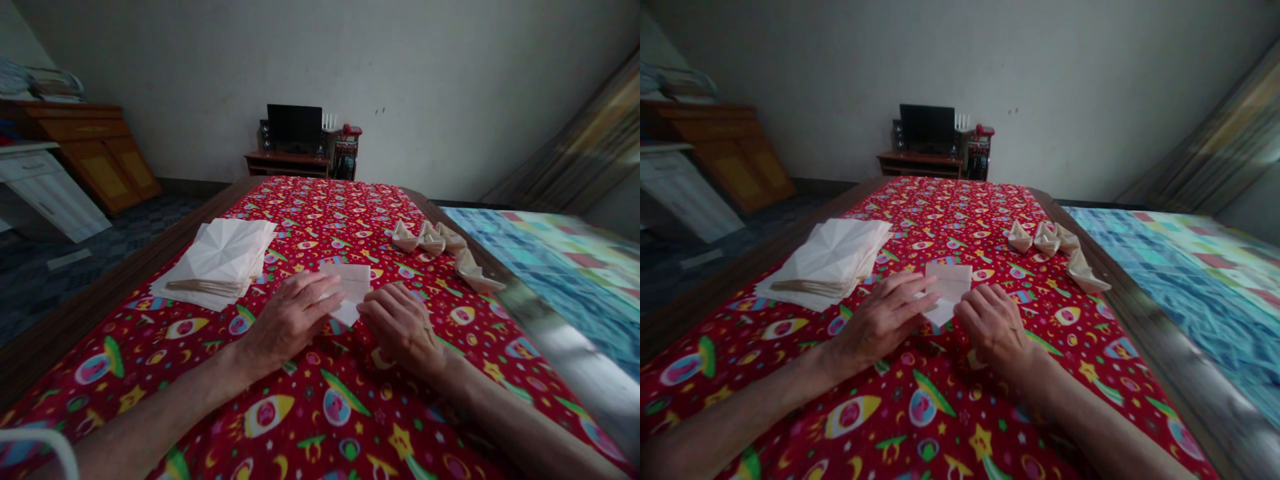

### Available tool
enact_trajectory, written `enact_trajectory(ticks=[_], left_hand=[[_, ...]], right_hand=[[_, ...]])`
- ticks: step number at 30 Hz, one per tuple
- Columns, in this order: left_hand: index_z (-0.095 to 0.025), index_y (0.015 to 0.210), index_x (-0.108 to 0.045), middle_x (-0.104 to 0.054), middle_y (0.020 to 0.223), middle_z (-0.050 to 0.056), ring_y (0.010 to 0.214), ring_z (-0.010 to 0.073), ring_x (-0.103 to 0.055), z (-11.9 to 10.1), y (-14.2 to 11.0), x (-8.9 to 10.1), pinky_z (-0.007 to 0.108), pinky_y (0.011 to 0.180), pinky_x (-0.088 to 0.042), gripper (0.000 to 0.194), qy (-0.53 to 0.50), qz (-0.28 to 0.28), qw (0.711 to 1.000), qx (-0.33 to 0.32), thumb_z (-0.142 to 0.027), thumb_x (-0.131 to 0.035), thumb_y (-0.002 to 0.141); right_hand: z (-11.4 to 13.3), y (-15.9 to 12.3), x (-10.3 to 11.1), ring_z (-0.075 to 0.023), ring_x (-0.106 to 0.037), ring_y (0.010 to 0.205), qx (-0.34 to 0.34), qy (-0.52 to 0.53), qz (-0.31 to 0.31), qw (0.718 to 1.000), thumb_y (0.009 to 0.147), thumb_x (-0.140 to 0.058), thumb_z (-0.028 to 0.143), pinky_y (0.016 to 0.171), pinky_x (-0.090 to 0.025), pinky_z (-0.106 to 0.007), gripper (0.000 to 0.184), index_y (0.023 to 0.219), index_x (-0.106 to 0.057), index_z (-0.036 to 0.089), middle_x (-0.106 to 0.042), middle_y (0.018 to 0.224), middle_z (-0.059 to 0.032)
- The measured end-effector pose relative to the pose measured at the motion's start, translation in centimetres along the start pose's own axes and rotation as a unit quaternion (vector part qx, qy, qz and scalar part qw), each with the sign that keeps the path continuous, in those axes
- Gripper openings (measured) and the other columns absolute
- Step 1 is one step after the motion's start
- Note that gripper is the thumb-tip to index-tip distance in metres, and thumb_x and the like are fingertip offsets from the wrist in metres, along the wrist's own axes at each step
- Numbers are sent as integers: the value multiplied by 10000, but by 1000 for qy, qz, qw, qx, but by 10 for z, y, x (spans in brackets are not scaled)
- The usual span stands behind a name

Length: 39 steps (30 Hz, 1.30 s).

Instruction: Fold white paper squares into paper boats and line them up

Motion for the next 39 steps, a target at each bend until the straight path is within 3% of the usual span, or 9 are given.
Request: enact_trajectory(ticks=[4, 7, 13, 18, 26, 33, 39], left_hand=[[-192, 1048, -627, -639, 1037, 50, 989, 187, -544, -2, -2, -12, 340, 872, -476, 195, -20, 35, 999, -6, -176, -495, 905], [-183, 1039, -626, -636, 964, 46, 927, 178, -554, -4, -3, -17, 324, 833, -478, 200, -37, 52, 998, -8, -186, -464, 923], [-178, 1137, -567, -634, 1061, 49, 994, 187, -539, -3, -4, -21, 346, 864, -429, 247, -26, 66, 997, 15, -152, -439, 926], [-194, 1114, -582, -644, 1079, 33, 985, 184, -541, 3, -3, -21, 365, 833, -390, 238, 10, 70, 997, 35, -141, -460, 916], [-177, 1105, -592, -608, 1206, 38, 1076, 210, -508, 13, 14, -5, 402, 935, -357, 233, 139, 37, 989, -45, -175, -428, 940], [-182, 1048, -608, -586, 1233, 30, 1151, 203, -475, 4, 1, -17, 396, 997, -357, 185, 41, 79, 996, -8, -177, -482, 912], [-177, 999, -627, -658, 990, 32, 968, 186, -567, -9, -4, -26, 337, 852, -462, 178, -44, 128, 991, 1, -221, -472, 923]], right_hand=[[-2, -3, -12, -154, -411, 651, -5, 7, 30, 1000, 929, -409, 182, 602, -308, -300, 249, 728, -556, 176, -559, 705, -39], [-3, -6, -16, -153, -404, 655, 3, 27, 40, 999, 929, -412, 184, 602, -297, -302, 244, 724, -545, 177, -551, 706, -32], [-1, -11, -16, -151, -427, 683, -1, 71, 68, 995, 935, -417, 191, 622, -322, -287, 230, 759, -564, 171, -559, 736, -38], [0, -8, -11, -151, -458, 690, 11, 86, 50, 995, 946, -407, 216, 619, -339, -282, 232, 832, -603, 164, -587, 751, -44], [-5, 0, -5, -171, -460, 728, 18, -10, 4, 1000, 919, -441, 179, 656, -331, -312, 179, 847, -604, 163, -626, 825, -63], [3, -2, -16, -166, -414, 675, 31, -6, 40, 999, 937, -401, 190, 616, -288, -315, 265, 763, -597, 148, -582, 731, -50], [0, -6, -21, -152, -452, 709, 14, 84, 90, 992, 942, -413, 185, 629, -334, -282, 248, 809, -618, 144, -580, 767, -51]])
Point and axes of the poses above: each hand's wrist, its own y-axis towards the middle knuckle, its own x-axis out of the back of the hand, z = x × y, the point moved 6 cm from there along y, towards the middle knuckle
